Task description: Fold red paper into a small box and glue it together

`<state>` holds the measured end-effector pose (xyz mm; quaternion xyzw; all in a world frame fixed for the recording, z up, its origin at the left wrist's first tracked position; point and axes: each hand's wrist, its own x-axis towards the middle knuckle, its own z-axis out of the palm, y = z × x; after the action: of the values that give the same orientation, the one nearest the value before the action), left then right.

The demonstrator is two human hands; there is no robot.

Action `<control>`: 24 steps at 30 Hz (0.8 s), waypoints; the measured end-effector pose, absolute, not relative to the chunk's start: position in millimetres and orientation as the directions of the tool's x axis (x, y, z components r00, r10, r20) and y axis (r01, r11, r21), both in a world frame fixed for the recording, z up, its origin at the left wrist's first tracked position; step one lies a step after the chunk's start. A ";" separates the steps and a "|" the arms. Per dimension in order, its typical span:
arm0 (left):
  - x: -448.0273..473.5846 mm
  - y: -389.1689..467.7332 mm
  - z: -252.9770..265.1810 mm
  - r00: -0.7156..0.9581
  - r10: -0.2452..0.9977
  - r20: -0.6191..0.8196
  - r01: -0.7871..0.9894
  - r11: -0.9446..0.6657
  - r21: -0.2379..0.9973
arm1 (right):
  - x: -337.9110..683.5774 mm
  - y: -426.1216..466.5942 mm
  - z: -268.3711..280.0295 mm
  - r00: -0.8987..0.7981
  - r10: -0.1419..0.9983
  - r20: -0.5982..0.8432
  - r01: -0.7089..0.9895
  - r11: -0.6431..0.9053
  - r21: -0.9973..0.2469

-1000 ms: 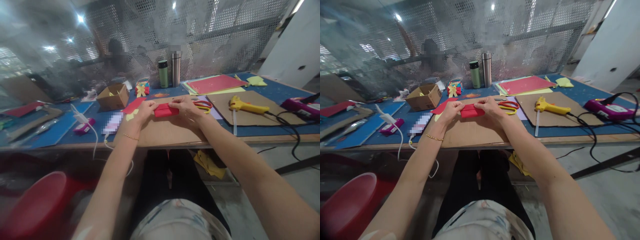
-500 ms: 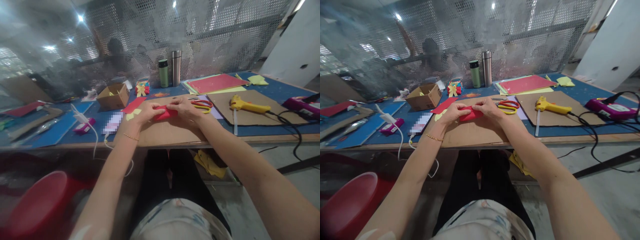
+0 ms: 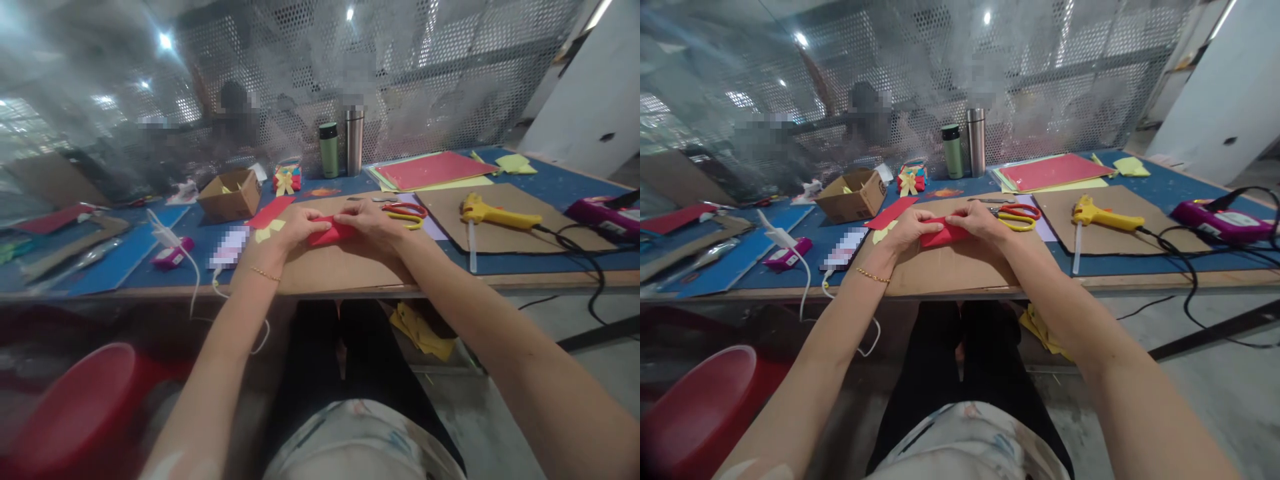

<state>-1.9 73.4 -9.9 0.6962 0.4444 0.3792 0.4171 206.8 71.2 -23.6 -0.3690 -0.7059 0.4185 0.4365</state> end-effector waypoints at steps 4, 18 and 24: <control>-2.1 73.0 -10.5 0.374 0.909 0.184 0.292 -0.304 0.907 | 206.2 71.2 -20.4 -0.369 0.871 0.324 0.154 0.401 -0.903; 4.7 71.3 -12.0 0.356 0.913 0.198 0.229 -0.290 0.929 | 205.1 69.9 -16.2 -0.382 0.866 0.321 0.227 0.425 -0.876; 5.1 72.8 -8.0 0.305 0.921 0.242 0.272 -0.328 0.905 | 206.8 72.3 -21.8 -0.329 0.905 0.271 0.165 0.338 -0.927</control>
<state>5.1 72.8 -8.0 0.7042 0.4235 0.4098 0.3960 206.8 72.3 -21.8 -0.3852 -0.6941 0.4275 0.4326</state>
